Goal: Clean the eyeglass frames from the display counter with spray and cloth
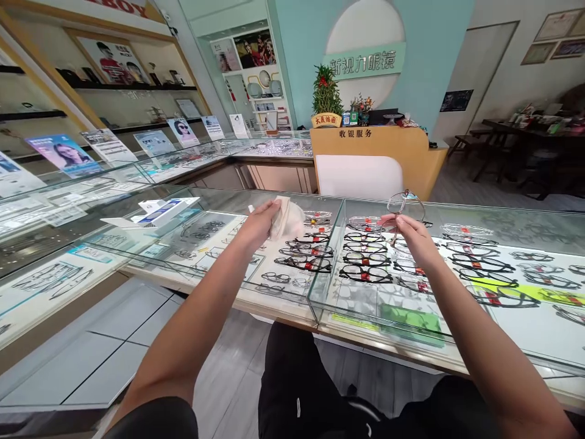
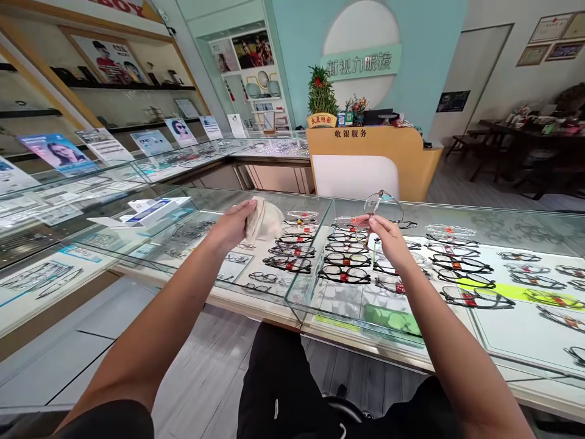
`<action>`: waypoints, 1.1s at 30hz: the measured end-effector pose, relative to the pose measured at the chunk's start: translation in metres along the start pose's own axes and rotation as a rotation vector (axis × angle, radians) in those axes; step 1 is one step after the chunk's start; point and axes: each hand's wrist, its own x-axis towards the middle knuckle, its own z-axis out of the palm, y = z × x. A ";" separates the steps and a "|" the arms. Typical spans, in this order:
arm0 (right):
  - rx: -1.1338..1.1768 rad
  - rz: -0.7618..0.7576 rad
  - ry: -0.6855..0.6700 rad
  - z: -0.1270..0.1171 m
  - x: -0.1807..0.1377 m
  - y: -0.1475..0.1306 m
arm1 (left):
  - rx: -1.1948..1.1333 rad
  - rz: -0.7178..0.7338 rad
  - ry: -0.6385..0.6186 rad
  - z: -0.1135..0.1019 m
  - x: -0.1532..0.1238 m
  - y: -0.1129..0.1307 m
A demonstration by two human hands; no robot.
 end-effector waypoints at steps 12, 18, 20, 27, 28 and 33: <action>0.078 -0.002 0.131 -0.014 0.014 0.010 | -0.324 0.040 -0.540 0.203 -0.007 -0.001; 0.118 -0.013 0.159 -0.014 0.016 0.012 | -0.361 -0.005 -0.688 0.222 -0.029 -0.014; 0.139 0.004 0.147 -0.011 0.015 0.010 | -0.352 -0.014 -0.718 0.220 -0.038 -0.017; 0.184 0.124 0.120 -0.006 0.012 0.007 | -0.303 -0.043 -0.845 0.214 -0.055 -0.014; 0.188 0.126 0.111 -0.006 0.012 0.007 | -0.303 -0.048 -0.863 0.214 -0.056 -0.014; 0.231 0.169 0.087 -0.004 0.010 0.007 | -0.360 -0.108 -0.875 0.217 -0.058 -0.019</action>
